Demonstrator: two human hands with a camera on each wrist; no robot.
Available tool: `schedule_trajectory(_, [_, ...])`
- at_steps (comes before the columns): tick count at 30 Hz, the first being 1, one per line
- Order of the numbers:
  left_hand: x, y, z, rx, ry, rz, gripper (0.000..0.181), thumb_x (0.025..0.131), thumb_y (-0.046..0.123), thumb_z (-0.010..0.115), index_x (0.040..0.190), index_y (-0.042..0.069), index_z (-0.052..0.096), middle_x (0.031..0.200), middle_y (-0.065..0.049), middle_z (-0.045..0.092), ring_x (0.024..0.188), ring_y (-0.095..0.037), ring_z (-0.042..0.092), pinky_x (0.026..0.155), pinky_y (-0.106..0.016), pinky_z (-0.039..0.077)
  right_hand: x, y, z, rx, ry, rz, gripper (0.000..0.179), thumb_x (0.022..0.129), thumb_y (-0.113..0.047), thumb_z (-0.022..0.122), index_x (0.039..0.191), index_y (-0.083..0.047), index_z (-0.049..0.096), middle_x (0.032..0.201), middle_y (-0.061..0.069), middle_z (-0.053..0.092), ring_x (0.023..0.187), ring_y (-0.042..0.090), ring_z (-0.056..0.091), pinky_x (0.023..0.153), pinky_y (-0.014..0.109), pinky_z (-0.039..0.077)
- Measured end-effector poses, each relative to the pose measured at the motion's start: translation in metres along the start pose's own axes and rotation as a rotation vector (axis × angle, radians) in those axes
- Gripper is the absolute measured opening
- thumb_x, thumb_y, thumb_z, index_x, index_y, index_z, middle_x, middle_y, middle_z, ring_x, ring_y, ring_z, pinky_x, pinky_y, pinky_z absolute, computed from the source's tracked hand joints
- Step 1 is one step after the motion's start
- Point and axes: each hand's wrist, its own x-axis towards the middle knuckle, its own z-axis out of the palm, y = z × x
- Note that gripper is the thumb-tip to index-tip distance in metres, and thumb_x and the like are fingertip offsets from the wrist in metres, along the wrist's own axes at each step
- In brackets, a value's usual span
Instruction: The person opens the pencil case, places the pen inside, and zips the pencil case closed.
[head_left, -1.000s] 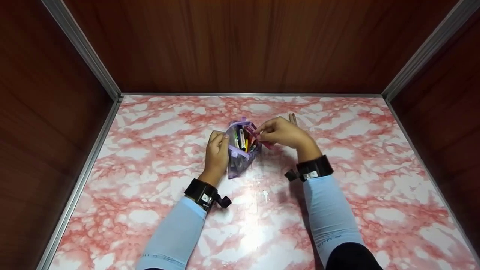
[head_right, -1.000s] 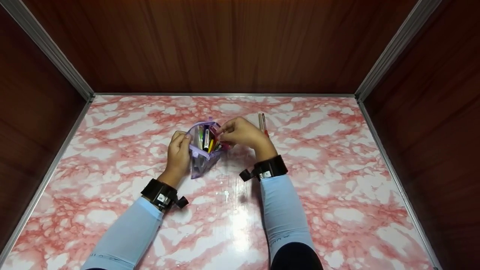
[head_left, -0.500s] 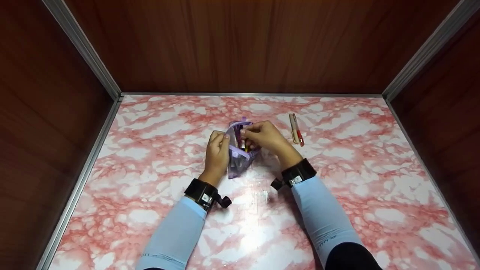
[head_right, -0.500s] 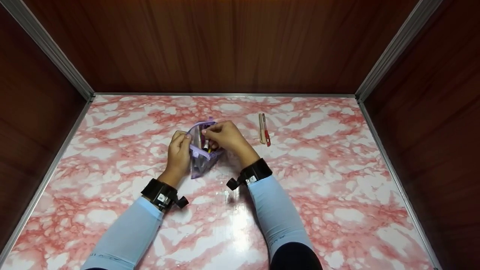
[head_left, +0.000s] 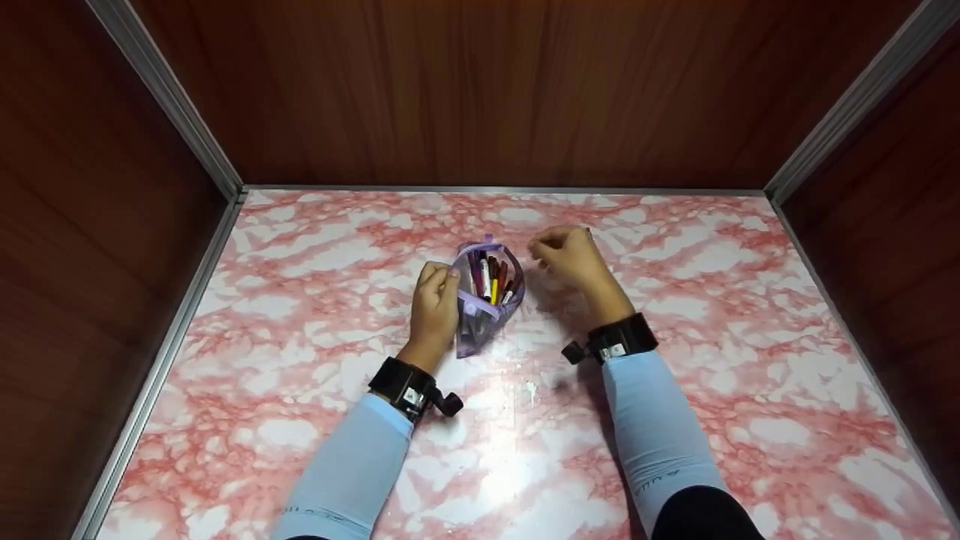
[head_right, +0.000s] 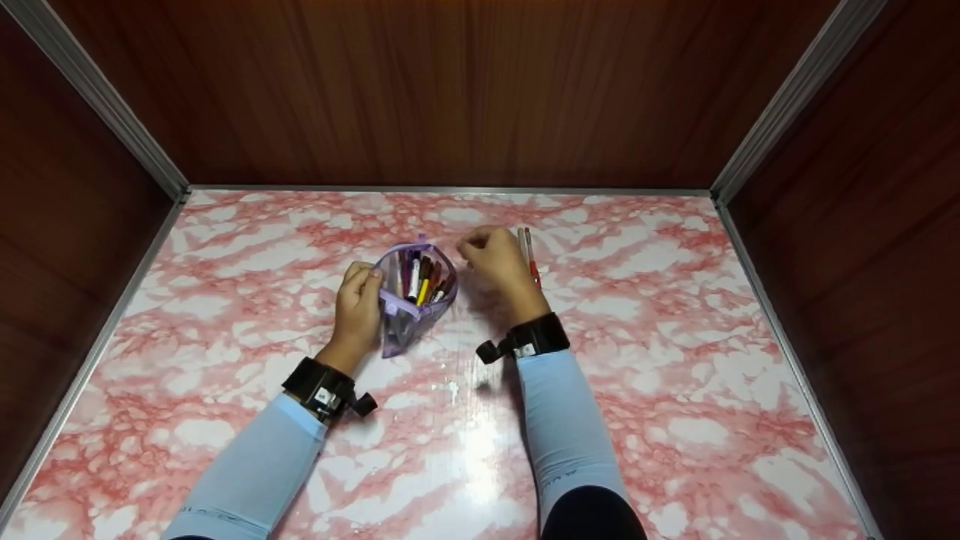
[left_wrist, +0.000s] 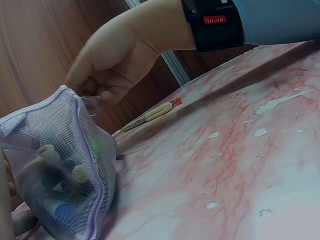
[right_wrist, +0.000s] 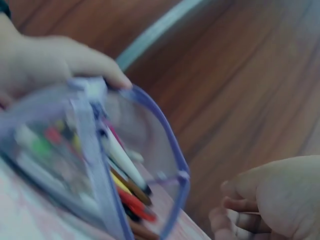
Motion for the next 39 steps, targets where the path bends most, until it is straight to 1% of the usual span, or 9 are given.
schedule_trajectory(6, [0.0, 0.0, 0.0, 0.005, -0.007, -0.012, 0.031, 0.114, 0.012, 0.058, 0.096, -0.006, 0.076, 0.112, -0.017, 0.065, 0.108, -0.026, 0.064, 0.101, -0.034, 0.055, 0.004, 0.022, -0.022, -0.124, 0.149, -0.001, 0.025, 0.107, -0.017, 0.07, 0.118, 0.001, 0.082, 0.117, 0.021, 0.082, 0.1, 0.027, 0.073, 0.092, 0.037, 0.059])
schedule_trajectory(9, [0.0, -0.001, 0.0, 0.01, -0.007, -0.003, 0.031, 0.113, 0.012, 0.058, 0.097, -0.007, 0.076, 0.112, -0.019, 0.065, 0.107, -0.028, 0.064, 0.1, -0.035, 0.055, 0.003, 0.033, -0.034, -0.118, 0.175, 0.069, 0.029, 0.11, -0.02, 0.068, 0.127, 0.001, 0.08, 0.117, 0.022, 0.081, 0.073, 0.018, 0.07, 0.07, 0.034, 0.059])
schedule_trajectory(11, [0.0, -0.001, 0.0, 0.01, -0.005, 0.004, 0.031, 0.113, 0.012, 0.058, 0.096, -0.007, 0.075, 0.111, -0.019, 0.065, 0.107, -0.028, 0.065, 0.1, -0.035, 0.055, 0.002, 0.04, -0.041, -0.109, 0.182, 0.114, 0.031, 0.112, -0.023, 0.067, 0.13, 0.0, 0.078, 0.109, 0.022, 0.081, 0.058, 0.015, 0.063, 0.055, 0.03, 0.053])
schedule_trajectory(13, [0.0, 0.0, 0.0, 0.009, -0.004, 0.003, 0.031, 0.113, 0.012, 0.058, 0.096, -0.007, 0.075, 0.112, -0.019, 0.066, 0.107, -0.029, 0.065, 0.101, -0.035, 0.056, 0.001, 0.047, -0.048, -0.087, 0.183, 0.145, 0.033, 0.113, -0.022, 0.065, 0.133, 0.001, 0.076, 0.097, 0.021, 0.081, 0.046, 0.017, 0.059, 0.044, 0.031, 0.048])
schedule_trajectory(17, [0.0, 0.001, 0.0, 0.012, -0.005, 0.002, 0.031, 0.113, 0.012, 0.058, 0.095, -0.007, 0.074, 0.112, -0.02, 0.066, 0.108, -0.03, 0.065, 0.102, -0.037, 0.056, -0.003, 0.057, -0.056, -0.084, 0.189, 0.155, 0.035, 0.111, -0.017, 0.062, 0.135, 0.006, 0.071, 0.073, 0.013, 0.075, 0.048, 0.022, 0.062, 0.046, 0.034, 0.051])
schedule_trajectory(23, [0.0, 0.0, -0.001, 0.015, 0.002, -0.004, 0.029, 0.113, 0.011, 0.059, 0.097, -0.006, 0.076, 0.111, -0.018, 0.066, 0.106, -0.027, 0.065, 0.1, -0.035, 0.056, -0.003, 0.062, -0.058, -0.131, 0.196, 0.169, 0.041, 0.111, -0.02, 0.064, 0.138, 0.01, 0.067, 0.064, 0.004, 0.07, 0.047, 0.017, 0.062, 0.046, 0.032, 0.05])
schedule_trajectory(27, [-0.001, 0.0, -0.001, 0.005, 0.011, -0.005, 0.028, 0.113, 0.011, 0.059, 0.098, -0.006, 0.077, 0.11, -0.017, 0.066, 0.105, -0.026, 0.065, 0.099, -0.034, 0.056, -0.002, 0.064, -0.056, -0.189, 0.166, 0.2, 0.033, 0.112, -0.026, 0.065, 0.114, 0.004, 0.077, 0.062, 0.003, 0.069, 0.048, 0.017, 0.063, 0.047, 0.032, 0.051])
schedule_trajectory(31, [-0.002, 0.0, -0.002, 0.005, 0.012, -0.011, 0.029, 0.112, 0.011, 0.059, 0.098, -0.006, 0.077, 0.11, -0.016, 0.066, 0.106, -0.025, 0.065, 0.1, -0.034, 0.055, -0.003, 0.064, -0.056, -0.249, 0.137, 0.221, 0.035, 0.11, -0.029, 0.068, 0.088, -0.004, 0.079, 0.06, 0.002, 0.068, 0.05, 0.016, 0.062, 0.048, 0.031, 0.049])
schedule_trajectory(39, [0.0, 0.0, 0.0, 0.027, 0.007, 0.01, 0.03, 0.113, 0.012, 0.059, 0.097, -0.005, 0.076, 0.108, -0.017, 0.064, 0.102, -0.024, 0.061, 0.095, -0.032, 0.051, -0.006, 0.059, -0.058, -0.241, 0.092, 0.227, 0.035, 0.107, -0.02, 0.065, 0.082, -0.003, 0.082, 0.059, 0.004, 0.068, 0.052, 0.018, 0.059, 0.052, 0.032, 0.046])
